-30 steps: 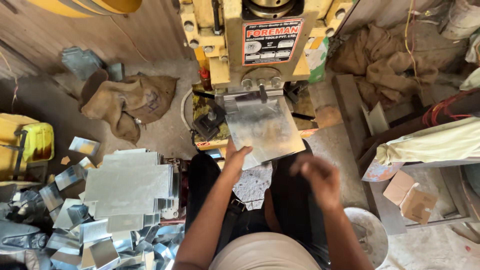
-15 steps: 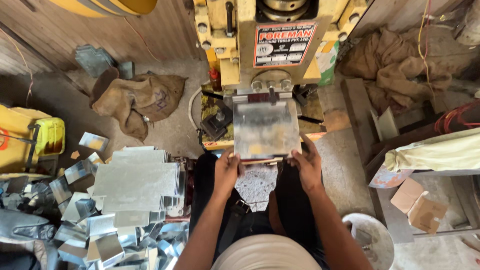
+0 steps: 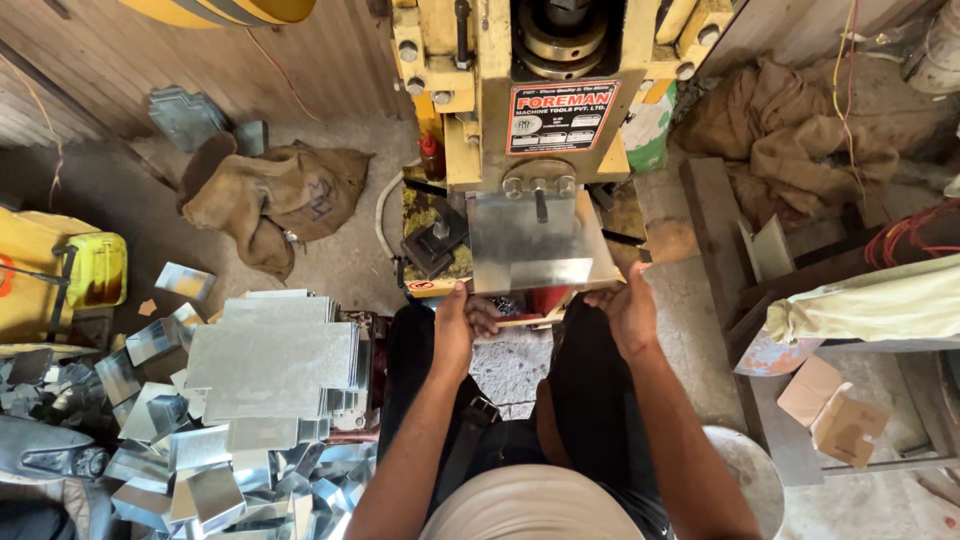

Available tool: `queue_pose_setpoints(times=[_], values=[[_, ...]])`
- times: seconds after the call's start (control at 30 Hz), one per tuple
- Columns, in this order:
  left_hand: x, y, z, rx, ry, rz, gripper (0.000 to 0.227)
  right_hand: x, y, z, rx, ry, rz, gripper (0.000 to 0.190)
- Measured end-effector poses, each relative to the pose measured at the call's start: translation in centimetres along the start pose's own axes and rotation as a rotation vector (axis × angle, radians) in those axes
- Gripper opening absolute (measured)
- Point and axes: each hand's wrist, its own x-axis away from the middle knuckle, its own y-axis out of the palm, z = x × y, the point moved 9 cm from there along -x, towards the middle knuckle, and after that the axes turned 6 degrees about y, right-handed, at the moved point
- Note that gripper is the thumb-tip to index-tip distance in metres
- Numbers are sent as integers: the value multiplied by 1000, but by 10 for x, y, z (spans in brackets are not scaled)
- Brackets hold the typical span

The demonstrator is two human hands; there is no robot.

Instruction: The person sits on the floor in a workshop and repeatedly places square metal sheets into a yellow Foreman press machine. They align the sheets, operate the machine to process them, and then remove the finished pieces, stacking them on the floor to their left.

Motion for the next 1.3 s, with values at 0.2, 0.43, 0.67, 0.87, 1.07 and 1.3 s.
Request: queue_pose_setpoints(times=[0.2,0.43,0.67,0.87,1.07,1.3], values=[[4,12,14,-37,-11,-63,69,-42,4,-7,-189,108,-81,62],[3,46,23,-90,5,-177,77,-56,10,-8,-82,62,36,37],[0,44,3,-214,-71,-138,57,21,56,14,-88,56,-65,31],[-8,27,-1,-180,110,-44,41,14,54,61,66,164,-67,38],[-17,30,13,-231,63,-27,43,-9,46,63,146,62,4,34],[-1,16,2,-422,-176,-127,56,-10,42,63,242,20,98,29]])
